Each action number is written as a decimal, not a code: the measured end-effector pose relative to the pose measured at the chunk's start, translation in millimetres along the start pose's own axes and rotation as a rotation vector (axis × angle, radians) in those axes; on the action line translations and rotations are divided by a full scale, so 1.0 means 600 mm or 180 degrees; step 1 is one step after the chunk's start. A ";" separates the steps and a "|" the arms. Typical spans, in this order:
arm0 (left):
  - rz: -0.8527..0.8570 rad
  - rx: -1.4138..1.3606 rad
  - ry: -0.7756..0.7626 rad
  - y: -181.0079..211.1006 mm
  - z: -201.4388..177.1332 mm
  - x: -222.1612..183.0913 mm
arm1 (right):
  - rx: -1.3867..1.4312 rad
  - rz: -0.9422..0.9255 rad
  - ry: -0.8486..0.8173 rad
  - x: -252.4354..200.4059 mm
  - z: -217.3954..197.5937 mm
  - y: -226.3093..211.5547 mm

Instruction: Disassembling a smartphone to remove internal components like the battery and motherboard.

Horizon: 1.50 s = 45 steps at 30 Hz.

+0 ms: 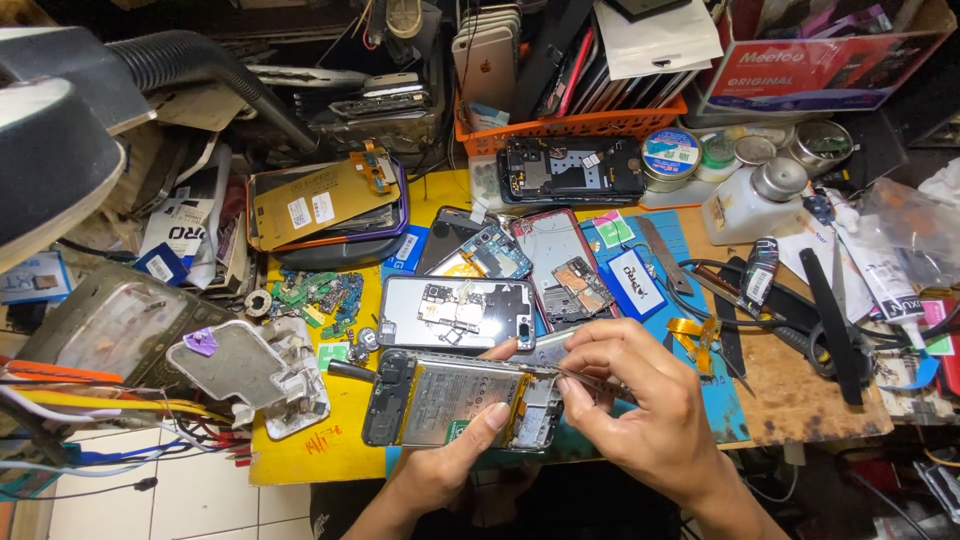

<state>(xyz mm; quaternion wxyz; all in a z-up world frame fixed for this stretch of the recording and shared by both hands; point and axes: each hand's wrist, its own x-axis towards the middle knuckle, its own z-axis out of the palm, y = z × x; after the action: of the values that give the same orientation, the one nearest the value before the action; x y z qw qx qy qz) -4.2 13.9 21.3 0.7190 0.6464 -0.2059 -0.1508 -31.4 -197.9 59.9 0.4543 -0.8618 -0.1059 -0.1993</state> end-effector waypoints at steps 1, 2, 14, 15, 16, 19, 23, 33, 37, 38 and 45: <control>0.0036 0.0074 0.0016 0.003 0.000 0.001 | -0.0126 -0.0129 -0.0082 0.002 -0.005 0.001; 0.0039 0.0074 0.0016 0.003 0.001 0.002 | -0.0127 -0.0132 -0.0081 0.002 -0.006 0.000; 0.0146 0.0156 0.0143 0.002 0.006 0.001 | -0.0658 -0.0882 -0.0234 0.025 0.002 -0.023; 0.0073 0.0130 0.0130 0.004 0.007 0.001 | -0.0770 -0.1012 -0.0272 0.027 0.004 -0.024; -0.0001 0.0104 0.0116 0.006 0.008 0.001 | -0.0881 -0.1141 -0.0311 0.028 0.005 -0.026; -0.0062 0.0475 0.0099 0.018 0.008 -0.001 | -0.1165 -0.1169 -0.0293 0.021 0.012 -0.022; 0.0199 0.0271 -0.0012 0.020 0.018 -0.002 | -0.1498 -0.1185 -0.0121 0.016 0.021 -0.025; 0.0463 0.1484 -0.0104 0.027 0.024 -0.005 | -0.1974 -0.1037 -0.0177 0.003 0.024 -0.020; 0.0603 0.1670 -0.0104 0.027 0.022 -0.006 | -0.1959 -0.1119 -0.0266 0.000 0.024 -0.010; 0.0601 0.1670 -0.0102 0.028 0.021 -0.006 | -0.1958 -0.1119 -0.0268 0.000 0.025 -0.007; 0.0457 0.1530 -0.0210 0.026 0.010 0.000 | -0.1721 -0.1199 -0.0210 0.008 0.024 0.001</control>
<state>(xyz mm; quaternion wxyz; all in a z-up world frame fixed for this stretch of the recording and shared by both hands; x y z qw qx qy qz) -7.8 10.8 37.3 0.5464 0.7773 -0.3045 -0.0671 -23.5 -186.6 54.2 0.1606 -0.9224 -0.2212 -0.2727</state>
